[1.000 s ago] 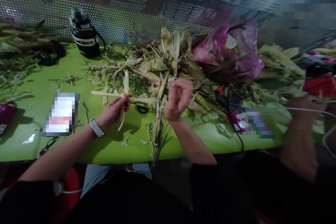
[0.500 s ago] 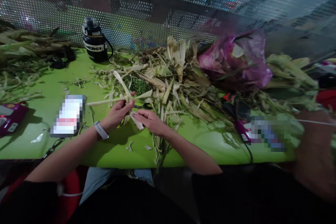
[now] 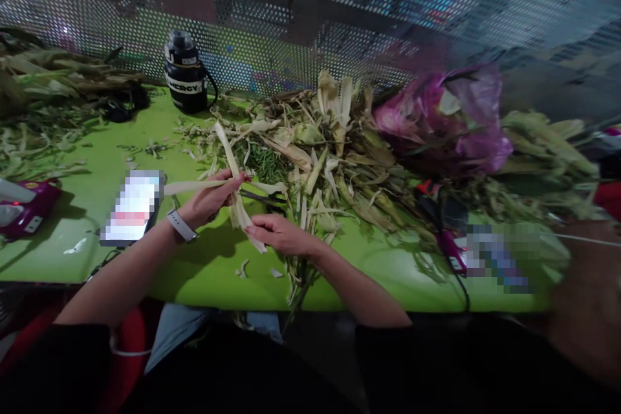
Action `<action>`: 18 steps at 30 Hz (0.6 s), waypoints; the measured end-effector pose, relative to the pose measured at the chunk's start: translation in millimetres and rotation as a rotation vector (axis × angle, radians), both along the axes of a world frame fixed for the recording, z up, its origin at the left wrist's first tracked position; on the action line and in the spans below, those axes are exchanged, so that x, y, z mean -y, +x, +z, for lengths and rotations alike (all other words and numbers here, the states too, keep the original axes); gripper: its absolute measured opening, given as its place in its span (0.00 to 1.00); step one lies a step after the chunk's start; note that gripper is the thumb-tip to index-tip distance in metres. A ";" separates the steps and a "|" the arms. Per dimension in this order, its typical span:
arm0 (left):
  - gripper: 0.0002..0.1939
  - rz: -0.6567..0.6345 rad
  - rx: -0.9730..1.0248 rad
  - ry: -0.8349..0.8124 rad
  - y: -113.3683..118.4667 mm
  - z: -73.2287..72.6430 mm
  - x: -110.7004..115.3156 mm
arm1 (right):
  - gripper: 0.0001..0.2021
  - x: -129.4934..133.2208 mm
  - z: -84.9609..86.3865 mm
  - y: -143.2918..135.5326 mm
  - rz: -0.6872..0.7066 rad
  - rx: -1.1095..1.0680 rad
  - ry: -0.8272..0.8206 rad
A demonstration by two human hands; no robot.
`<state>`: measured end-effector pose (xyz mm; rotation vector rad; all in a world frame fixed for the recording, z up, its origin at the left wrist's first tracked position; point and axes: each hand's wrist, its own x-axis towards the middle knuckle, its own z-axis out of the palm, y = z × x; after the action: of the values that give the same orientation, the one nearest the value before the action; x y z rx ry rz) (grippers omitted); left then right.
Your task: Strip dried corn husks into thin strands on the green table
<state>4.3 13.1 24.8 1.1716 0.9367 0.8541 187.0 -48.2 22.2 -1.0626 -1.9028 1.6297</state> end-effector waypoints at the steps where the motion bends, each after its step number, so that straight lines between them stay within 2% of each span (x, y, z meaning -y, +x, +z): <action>1: 0.19 -0.007 0.020 -0.013 -0.9 0.8 -0.3 | 0.22 0.4 0.7 -0.5 0.016 -0.010 -0.017; 3: 0.18 -0.016 0.057 -0.038 -1.5 2.2 -0.1 | 0.23 -0.1 -0.8 -1.6 0.015 -0.037 -0.074; 5: 0.18 -0.031 0.100 -0.060 -0.2 2.6 1.3 | 0.25 -2.7 -6.9 -2.6 -0.050 -0.095 -0.155; 9: 0.17 -0.101 0.149 -0.087 5.5 -2.2 6.1 | 0.31 -11.6 -24.0 -4.4 -0.382 -0.344 -0.287; 12: 0.16 -0.153 0.155 -0.095 8.6 -7.0 9.2 | 0.27 -17.2 -29.1 -6.1 -0.548 -0.499 -0.342; 15: 0.15 -0.169 0.162 -0.083 10.6 -9.7 11.3 | 0.23 -20.7 -25.8 -7.1 -0.629 -0.613 -0.399; 18: 0.14 -0.207 0.230 -0.119 14.2 -11.0 13.1 | 0.21 -22.5 -22.1 -7.2 -0.622 -0.638 -0.531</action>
<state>18.5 0.0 13.8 1.0230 0.6564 0.7371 179.9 -25.7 0.1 -1.0043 -0.6576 1.8075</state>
